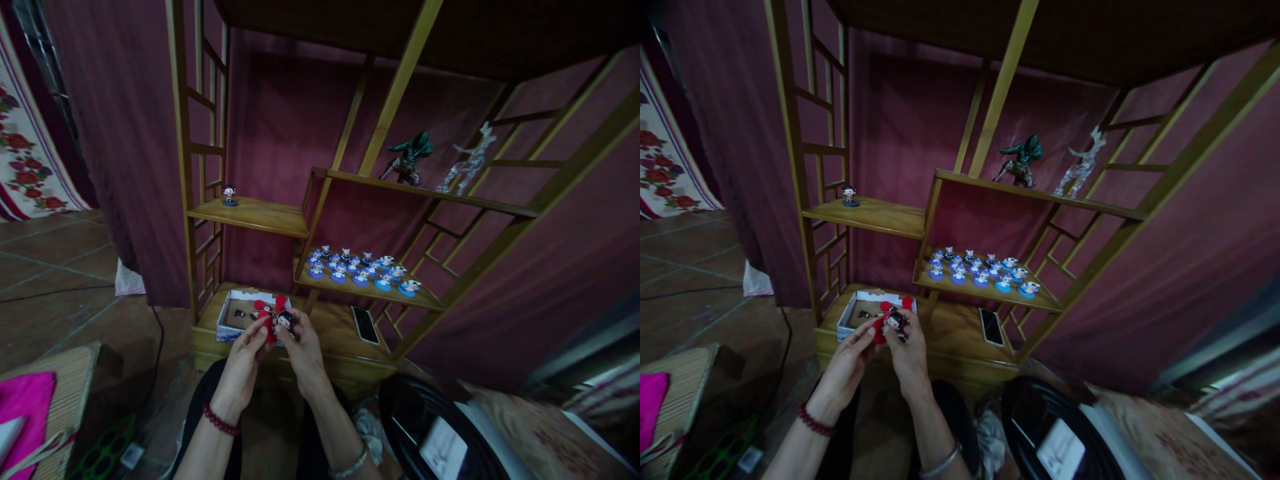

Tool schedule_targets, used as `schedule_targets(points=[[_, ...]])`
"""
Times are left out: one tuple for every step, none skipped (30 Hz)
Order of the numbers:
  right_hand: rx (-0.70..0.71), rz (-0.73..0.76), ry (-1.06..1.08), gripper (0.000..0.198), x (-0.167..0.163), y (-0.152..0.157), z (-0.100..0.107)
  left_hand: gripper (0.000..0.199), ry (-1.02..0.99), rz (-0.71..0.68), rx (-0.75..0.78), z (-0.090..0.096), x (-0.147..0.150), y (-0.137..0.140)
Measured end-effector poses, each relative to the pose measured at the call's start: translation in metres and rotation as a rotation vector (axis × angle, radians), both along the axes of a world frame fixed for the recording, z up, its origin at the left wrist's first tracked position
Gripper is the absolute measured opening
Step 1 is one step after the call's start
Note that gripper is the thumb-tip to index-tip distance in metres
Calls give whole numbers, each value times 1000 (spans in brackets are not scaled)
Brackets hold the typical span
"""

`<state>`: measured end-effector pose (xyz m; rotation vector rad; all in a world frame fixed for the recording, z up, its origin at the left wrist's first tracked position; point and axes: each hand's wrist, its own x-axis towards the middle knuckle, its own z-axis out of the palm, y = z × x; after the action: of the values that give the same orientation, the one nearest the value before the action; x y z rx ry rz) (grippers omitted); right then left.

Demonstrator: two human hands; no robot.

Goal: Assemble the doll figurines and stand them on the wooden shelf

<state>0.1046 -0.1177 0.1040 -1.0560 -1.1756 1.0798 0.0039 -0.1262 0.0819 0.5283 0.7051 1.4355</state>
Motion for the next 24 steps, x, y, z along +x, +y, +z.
schedule_targets(points=[[-3,0,-2,31,0,0,0,33,-1,7,-3,0,0,0],[-3,1,-6,30,0,0,0,32,-3,12,-7,1,0,0],[-2,0,-9,30,-1,0,0,31,-7,15,-10,2,0,-1],[3,-4,-12,30,-1,1,0,31,-10,16,-12,3,0,-1],[9,-6,-14,29,-2,2,-1,31,-12,15,-12,3,0,-1],[14,-5,-17,29,-2,3,-1,31,-12,15,-12,4,0,-1],[16,-2,-21,30,-3,4,-2,30,-12,15,-11,4,0,-1],[15,1,-27,31,-3,5,-3,29,-12,17,-10,4,-1,0],[13,2,-36,32,-4,6,-3,28,-14,20,-10,4,-1,1],[14,3,-48,33,-4,8,-4,27,-19,23,-11,3,-2,2],[18,1,-63,34,-5,9,-5,26,-24,24,-13,3,-2,3],[28,-3,-79,34,-5,10,-5,26,-30,27,-15,2,-3,5],[43,-2,-94,35,-5,11,-6,26,-32,26,-13,1,-3,6],[55,1,-110,35,-6,12,-7,26,-31,29,-18,1,-4,6],[62,8,-121,36,-6,13,-8,27,-32,32,-21,0,-5,7],[66,19,-129,37,-6,14,-8,28,-32,26,-23,-1,-5,7],[65,29,-137,38,-6,15,-9,28,-31,18,-23,-1,-6,7],[63,36,-145,37,-6,17,-10,29,-29,8,-21,-3,-6,8],[64,40,-155,36,-6,18,-10,29,-26,0,-18,-4,-7,8],[67,43,-171,35,-6,19,-11,28,-24,-4,-16,-5,-7,8],[73,48,-190,34,-6,20,-11,27,-21,-2,-16,-6,-8,8],[81,56,-207,33,-6,21,-11,27,-19,3,-16,-8,-8,9],[93,68,-221,32,-6,22,-10,26,-17,8,-17,-9,-8,9],[107,83,-233,32,-6,23,-10,26,-13,13,-20,-10,-9,10]])
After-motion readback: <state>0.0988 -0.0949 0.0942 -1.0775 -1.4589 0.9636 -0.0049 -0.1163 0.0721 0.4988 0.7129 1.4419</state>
